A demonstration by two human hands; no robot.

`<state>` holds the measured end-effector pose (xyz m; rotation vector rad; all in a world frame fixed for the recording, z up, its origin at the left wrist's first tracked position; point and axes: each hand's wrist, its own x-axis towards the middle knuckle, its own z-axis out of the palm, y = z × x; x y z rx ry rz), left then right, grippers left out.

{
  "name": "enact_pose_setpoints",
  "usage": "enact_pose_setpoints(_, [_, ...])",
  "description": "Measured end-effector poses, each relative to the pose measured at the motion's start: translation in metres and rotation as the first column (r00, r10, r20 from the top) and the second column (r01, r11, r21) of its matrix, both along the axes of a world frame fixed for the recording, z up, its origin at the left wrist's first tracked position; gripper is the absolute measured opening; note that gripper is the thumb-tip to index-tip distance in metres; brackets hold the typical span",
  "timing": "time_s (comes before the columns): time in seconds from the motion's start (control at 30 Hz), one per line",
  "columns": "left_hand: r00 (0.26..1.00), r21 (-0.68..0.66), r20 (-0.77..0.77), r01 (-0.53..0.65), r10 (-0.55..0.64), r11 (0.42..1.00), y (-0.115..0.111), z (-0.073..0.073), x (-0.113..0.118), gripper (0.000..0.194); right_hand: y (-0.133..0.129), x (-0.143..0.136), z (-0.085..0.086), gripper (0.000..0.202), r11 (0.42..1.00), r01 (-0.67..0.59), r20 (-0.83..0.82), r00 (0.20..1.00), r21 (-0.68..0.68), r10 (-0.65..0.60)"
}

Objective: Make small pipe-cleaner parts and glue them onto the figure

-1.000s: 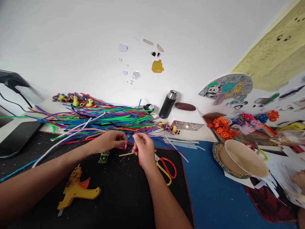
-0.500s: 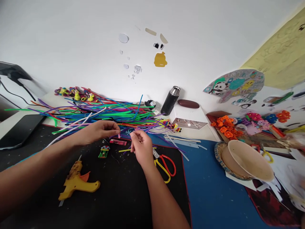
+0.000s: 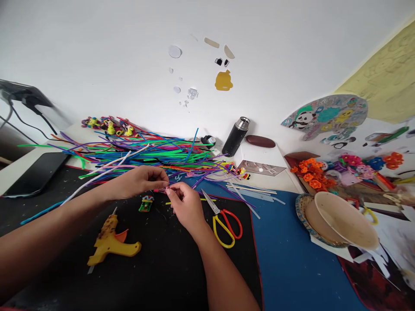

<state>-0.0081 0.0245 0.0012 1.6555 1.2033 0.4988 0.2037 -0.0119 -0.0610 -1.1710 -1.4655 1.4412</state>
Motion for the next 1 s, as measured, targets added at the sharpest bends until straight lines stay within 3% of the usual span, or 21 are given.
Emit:
enact_pose_setpoints(0.33, [1.000, 0.002, -0.012, 0.007, -0.007, 1.000, 0.001, 0.007, 0.005, 0.050, 0.001, -0.001, -0.004, 0.028, 1.000, 0.002, -0.038, 0.999, 0.017, -0.002])
enact_pose_setpoints(0.47, [0.973, 0.078, 0.127, -0.205, 0.194, 0.976, 0.007, 0.013, -0.012, 0.051, 0.008, 0.007, 0.009, 0.034, 0.994, 0.109, -0.168, 0.980, 0.002, -0.107])
enact_pose_setpoints(0.53, [0.889, 0.147, 0.262, -0.422, 0.376, 0.895, 0.012, 0.018, -0.031, 0.040, 0.015, 0.017, 0.016, 0.039, 0.976, 0.218, -0.254, 0.942, -0.030, -0.218])
enact_pose_setpoints(0.63, [0.632, 0.198, 0.544, -0.736, 0.552, 0.647, 0.016, 0.026, -0.064, 0.025, 0.024, 0.033, 0.022, 0.043, 0.909, 0.406, -0.393, 0.823, -0.097, -0.410])
enact_pose_setpoints(0.67, [0.560, 0.189, 0.597, -0.794, 0.574, 0.578, 0.016, 0.028, -0.074, 0.023, 0.027, 0.037, 0.023, 0.044, 0.893, 0.433, -0.416, 0.795, -0.119, -0.441])
enact_pose_setpoints(0.73, [0.521, 0.186, 0.583, -0.833, 0.623, 0.522, 0.013, 0.029, -0.092, 0.021, 0.029, 0.042, 0.024, 0.044, 0.872, 0.469, -0.447, 0.755, -0.143, -0.479])
enact_pose_setpoints(0.8, [0.533, 0.185, 0.536, -0.831, 0.654, 0.525, 0.006, 0.027, -0.103, 0.020, 0.029, 0.043, 0.025, 0.046, 0.872, 0.464, -0.457, 0.749, -0.153, -0.479])
enact_pose_setpoints(0.93, [0.702, 0.245, 0.272, -0.712, 0.658, 0.658, -0.013, 0.018, -0.111, 0.026, 0.026, 0.037, 0.024, 0.049, 0.883, 0.450, -0.444, 0.769, -0.136, -0.460])
enact_pose_setpoints(1.0, [0.740, 0.277, 0.154, -0.669, 0.655, 0.690, -0.020, 0.015, -0.115, 0.034, 0.025, 0.035, 0.023, 0.050, 0.879, 0.458, -0.433, 0.772, -0.130, -0.466])
